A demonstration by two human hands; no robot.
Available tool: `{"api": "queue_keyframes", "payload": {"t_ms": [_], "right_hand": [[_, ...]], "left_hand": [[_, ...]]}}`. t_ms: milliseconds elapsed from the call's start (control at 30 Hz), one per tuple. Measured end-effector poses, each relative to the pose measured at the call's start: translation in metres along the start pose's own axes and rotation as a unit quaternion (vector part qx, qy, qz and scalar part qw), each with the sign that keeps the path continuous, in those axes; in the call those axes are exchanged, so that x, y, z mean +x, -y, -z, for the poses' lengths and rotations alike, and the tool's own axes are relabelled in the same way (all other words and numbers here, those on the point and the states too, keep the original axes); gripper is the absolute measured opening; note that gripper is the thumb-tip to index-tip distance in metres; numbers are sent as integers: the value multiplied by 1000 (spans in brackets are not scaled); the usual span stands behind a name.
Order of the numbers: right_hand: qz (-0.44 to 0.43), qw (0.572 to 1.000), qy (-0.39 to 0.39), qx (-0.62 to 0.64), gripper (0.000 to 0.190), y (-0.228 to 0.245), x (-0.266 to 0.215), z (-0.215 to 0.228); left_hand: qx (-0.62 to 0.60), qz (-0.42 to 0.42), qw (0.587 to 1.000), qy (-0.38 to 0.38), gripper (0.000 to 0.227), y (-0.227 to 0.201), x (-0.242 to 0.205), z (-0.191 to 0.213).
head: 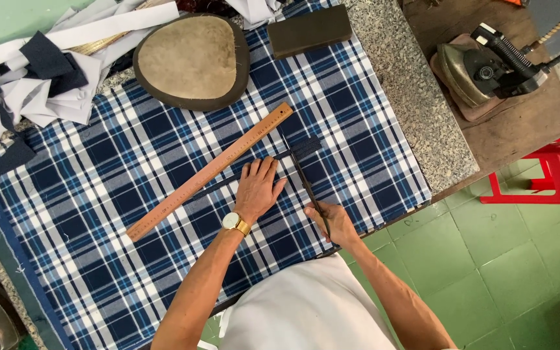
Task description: The person measures and cuts a strip of dark fabric using a ruler and scissors on a plaid-covered table. They then use a lighter to singe the cut edges and walk to a sewing machine, placing the fabric and scissors on the machine table.
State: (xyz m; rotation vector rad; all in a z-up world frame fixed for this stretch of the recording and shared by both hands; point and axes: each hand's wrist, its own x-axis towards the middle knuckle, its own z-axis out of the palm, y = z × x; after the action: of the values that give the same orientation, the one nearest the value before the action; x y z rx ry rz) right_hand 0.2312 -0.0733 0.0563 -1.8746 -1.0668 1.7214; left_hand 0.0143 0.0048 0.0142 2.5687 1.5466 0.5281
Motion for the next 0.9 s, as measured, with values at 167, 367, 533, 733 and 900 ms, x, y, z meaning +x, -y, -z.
{"api": "queue_keyframes", "payload": {"t_ms": [167, 367, 533, 733, 900], "right_hand": [[9, 1000, 14, -13, 40, -24, 4, 3], [-38, 998, 48, -3, 38, -62, -23, 21], [-57, 998, 36, 13, 36, -79, -43, 34], [-75, 996, 55, 16, 38, -106, -36, 35], [-83, 995, 55, 22, 37, -77, -48, 36]], "left_hand": [[32, 29, 999, -7, 56, -2, 1, -8], [-24, 45, 999, 20, 67, -5, 26, -7], [-65, 11, 997, 46, 72, -14, 48, -14], [-79, -18, 993, 84, 73, -20, 57, -20], [-59, -24, 993, 103, 72, -21, 58, -22]]}}
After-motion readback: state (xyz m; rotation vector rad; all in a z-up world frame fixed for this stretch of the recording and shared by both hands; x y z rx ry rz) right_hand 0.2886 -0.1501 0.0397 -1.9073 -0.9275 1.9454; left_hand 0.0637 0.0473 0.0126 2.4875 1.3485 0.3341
